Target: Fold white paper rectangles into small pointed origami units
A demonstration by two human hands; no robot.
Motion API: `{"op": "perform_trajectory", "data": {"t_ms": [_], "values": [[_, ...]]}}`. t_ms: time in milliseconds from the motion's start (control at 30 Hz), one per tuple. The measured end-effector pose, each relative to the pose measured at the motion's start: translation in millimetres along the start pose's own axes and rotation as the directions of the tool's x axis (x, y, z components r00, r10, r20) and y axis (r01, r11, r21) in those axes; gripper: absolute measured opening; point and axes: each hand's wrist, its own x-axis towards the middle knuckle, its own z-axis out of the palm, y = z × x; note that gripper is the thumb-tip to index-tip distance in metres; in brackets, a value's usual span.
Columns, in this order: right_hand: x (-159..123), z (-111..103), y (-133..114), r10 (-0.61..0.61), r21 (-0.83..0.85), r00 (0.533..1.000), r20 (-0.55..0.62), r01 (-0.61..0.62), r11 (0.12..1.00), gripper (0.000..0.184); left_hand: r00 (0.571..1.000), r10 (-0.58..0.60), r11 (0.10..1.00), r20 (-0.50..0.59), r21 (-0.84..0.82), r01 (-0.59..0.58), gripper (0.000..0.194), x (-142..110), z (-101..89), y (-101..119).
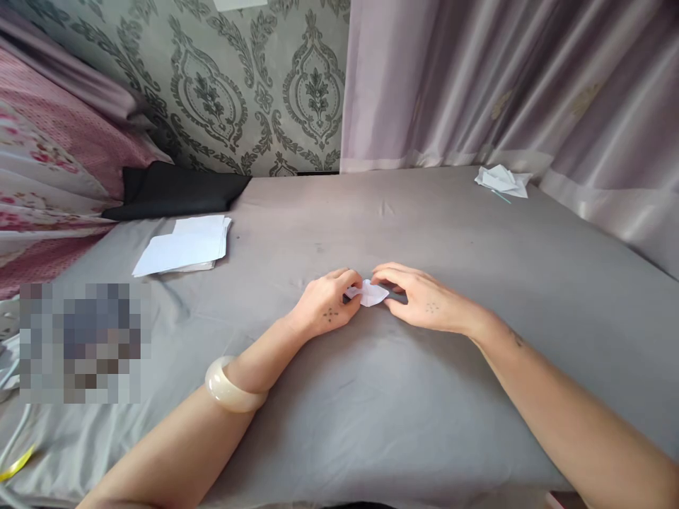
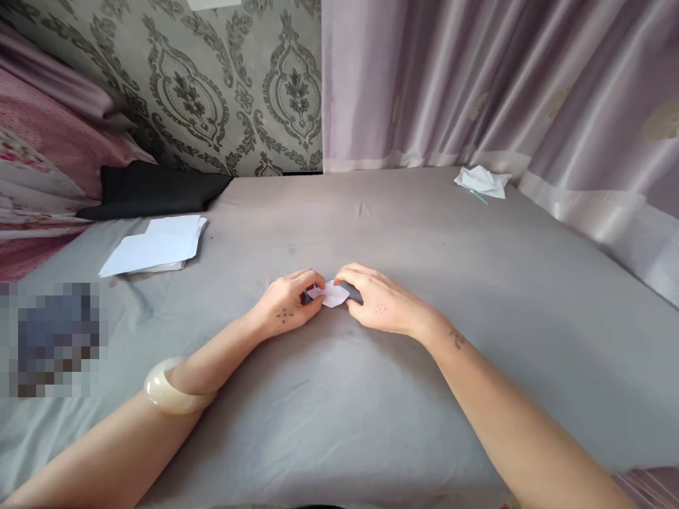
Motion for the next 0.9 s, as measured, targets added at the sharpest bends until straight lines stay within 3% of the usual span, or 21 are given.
{"op": "perform_trajectory", "data": {"t_ms": [200, 333, 400, 633, 900], "values": [[-18, 11, 15, -0.045, -0.090, 0.993, -0.113, 0.035, 0.995, 0.025, 1.000, 0.020, 0.999, 0.017, 0.034, -0.021, 0.029, 2, -0.8, 7], [-19, 20, 21, -0.107, -0.095, 0.974, -0.199, 0.090, 0.991, 0.026, 0.999, 0.019, 0.999, 0.033, -0.052, -0.017, 0.017, 8, -2.8, 9], [-19, 21, 23, -0.133, -0.107, 0.970, -0.204, 0.113, 0.988, 0.028, 0.998, 0.026, 0.998, 0.059, -0.065, -0.022, 0.010, 13, -3.5, 9], [-15, 18, 25, -0.137, -0.053, 0.976, -0.168, 0.130, 0.990, 0.026, 0.974, 0.089, 0.990, 0.208, 0.092, -0.110, 0.016, 34, -3.2, 16], [-13, 17, 29, -0.097, 0.069, 0.983, -0.156, 0.109, 0.992, 0.022, 0.971, 0.106, 0.993, 0.214, -0.079, -0.091, 0.012, 41, -0.2, 6]]}}
